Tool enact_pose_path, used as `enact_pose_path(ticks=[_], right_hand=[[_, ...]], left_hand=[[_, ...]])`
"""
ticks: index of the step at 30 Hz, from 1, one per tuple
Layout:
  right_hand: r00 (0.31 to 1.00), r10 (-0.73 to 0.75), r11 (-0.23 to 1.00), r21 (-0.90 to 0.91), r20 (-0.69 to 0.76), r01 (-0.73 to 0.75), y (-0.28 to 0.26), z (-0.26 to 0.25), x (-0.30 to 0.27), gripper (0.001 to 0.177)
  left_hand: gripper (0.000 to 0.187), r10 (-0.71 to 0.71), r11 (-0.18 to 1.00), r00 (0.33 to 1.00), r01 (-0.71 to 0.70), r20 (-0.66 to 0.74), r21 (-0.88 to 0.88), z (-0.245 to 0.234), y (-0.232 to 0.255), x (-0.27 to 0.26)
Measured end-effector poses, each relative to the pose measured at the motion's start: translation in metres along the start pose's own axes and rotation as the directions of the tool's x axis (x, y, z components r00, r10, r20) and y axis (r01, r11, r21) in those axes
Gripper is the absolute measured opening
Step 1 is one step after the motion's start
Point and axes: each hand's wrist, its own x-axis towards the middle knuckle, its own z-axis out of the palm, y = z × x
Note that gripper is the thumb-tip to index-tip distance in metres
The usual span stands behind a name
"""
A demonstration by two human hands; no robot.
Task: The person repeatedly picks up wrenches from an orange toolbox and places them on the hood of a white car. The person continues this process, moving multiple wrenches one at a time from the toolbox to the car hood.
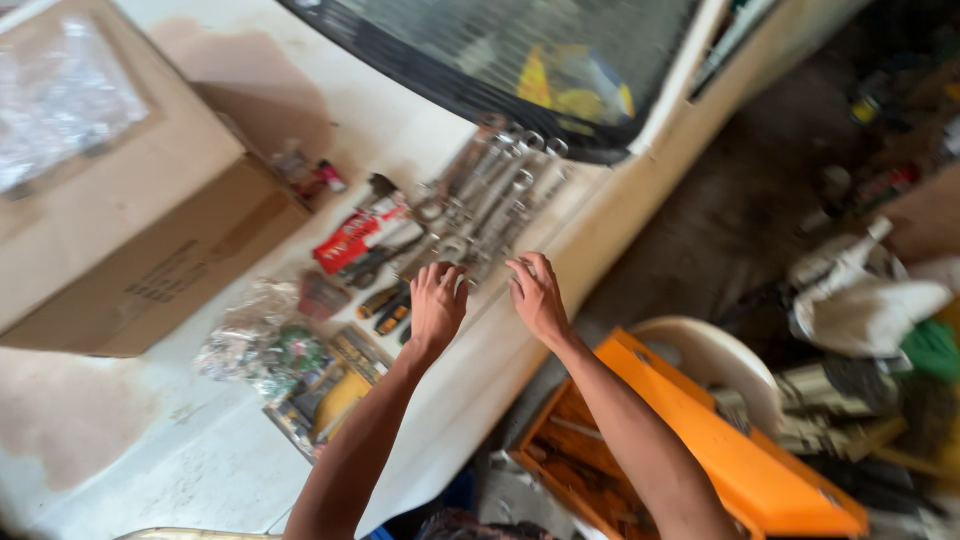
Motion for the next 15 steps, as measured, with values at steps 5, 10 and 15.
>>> enact_pose_path(ticks=[5,10,15], right_hand=[[0.999,0.025,1.0,-0.012,-0.046,-0.025,0.01,-0.062,-0.061,0.032],[0.979,0.196,0.979,-0.047,-0.049,-0.198,0.021,-0.134,-0.14,0.023],[0.938,0.333,0.939,-0.059,-0.096,-0.34,0.031,-0.201,-0.249,0.02]], left_hand=[[0.02,0.131,0.986,0.984,-0.116,0.124,-0.122,0.041,0.061,-0.018],[0.027,0.273,0.941,0.945,-0.222,0.182,-0.257,0.078,0.137,-0.053],[0.028,0.352,0.909,0.892,-0.252,0.286,-0.332,0.11,0.214,-0.109]])
